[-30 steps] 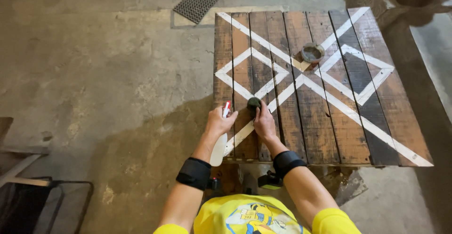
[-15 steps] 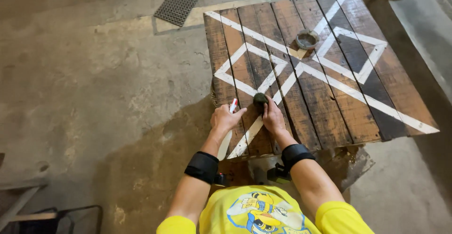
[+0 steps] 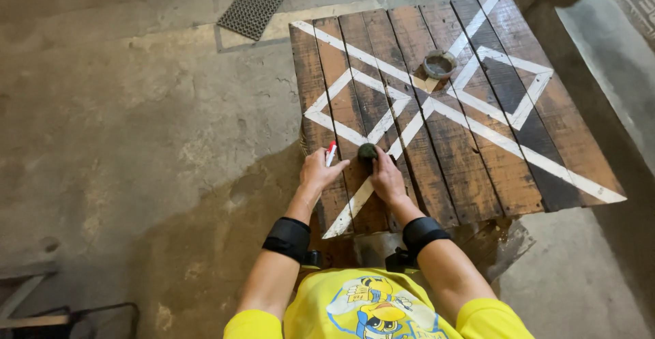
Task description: The person sprays a liquid from a bottle onto a small wooden stool and wipes it with a green cloth. They then move to a larger wooden table with white geometric patterns and repeatedly spray and wipe its surface.
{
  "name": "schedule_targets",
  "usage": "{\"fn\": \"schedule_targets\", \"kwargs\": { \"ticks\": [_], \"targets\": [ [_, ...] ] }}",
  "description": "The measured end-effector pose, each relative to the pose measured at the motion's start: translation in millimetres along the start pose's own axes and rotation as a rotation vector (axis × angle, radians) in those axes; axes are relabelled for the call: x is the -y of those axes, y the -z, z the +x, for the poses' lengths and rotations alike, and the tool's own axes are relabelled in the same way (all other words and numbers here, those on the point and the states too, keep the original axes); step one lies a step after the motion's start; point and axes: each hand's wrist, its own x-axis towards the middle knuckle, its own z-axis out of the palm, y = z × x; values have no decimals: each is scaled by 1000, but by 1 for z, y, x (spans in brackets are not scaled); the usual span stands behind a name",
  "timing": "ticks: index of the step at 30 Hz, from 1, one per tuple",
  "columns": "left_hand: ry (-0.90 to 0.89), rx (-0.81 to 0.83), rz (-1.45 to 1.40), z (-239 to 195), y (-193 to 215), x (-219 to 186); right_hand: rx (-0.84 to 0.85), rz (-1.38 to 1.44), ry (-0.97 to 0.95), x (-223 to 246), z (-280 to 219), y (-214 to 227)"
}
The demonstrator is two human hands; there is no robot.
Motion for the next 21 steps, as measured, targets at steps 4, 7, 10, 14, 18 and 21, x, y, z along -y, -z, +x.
{"fn": "schedule_targets", "kwargs": {
  "ticks": [4, 7, 10, 14, 18, 21],
  "targets": [
    [-30, -74, -27, 13, -15, 8, 74, -32, -20, 0, 7, -2],
    [-54, -131, -11, 17, -19, 3, 52, 26, 74, -20, 15, -8],
    [-57, -131, -15, 20, -16, 1, -5, 105, 177, -28, 28, -15],
    [-37, -138, -34, 26, -11, 7, 54, 26, 58, -12, 41, -29],
    [-31, -108, -40, 28, -3, 9, 35, -61, 208, -12, 38, -44],
    [-57, -98, -59, 37, -4, 14, 81, -71, 209, -22, 39, -50]
  ]
}}
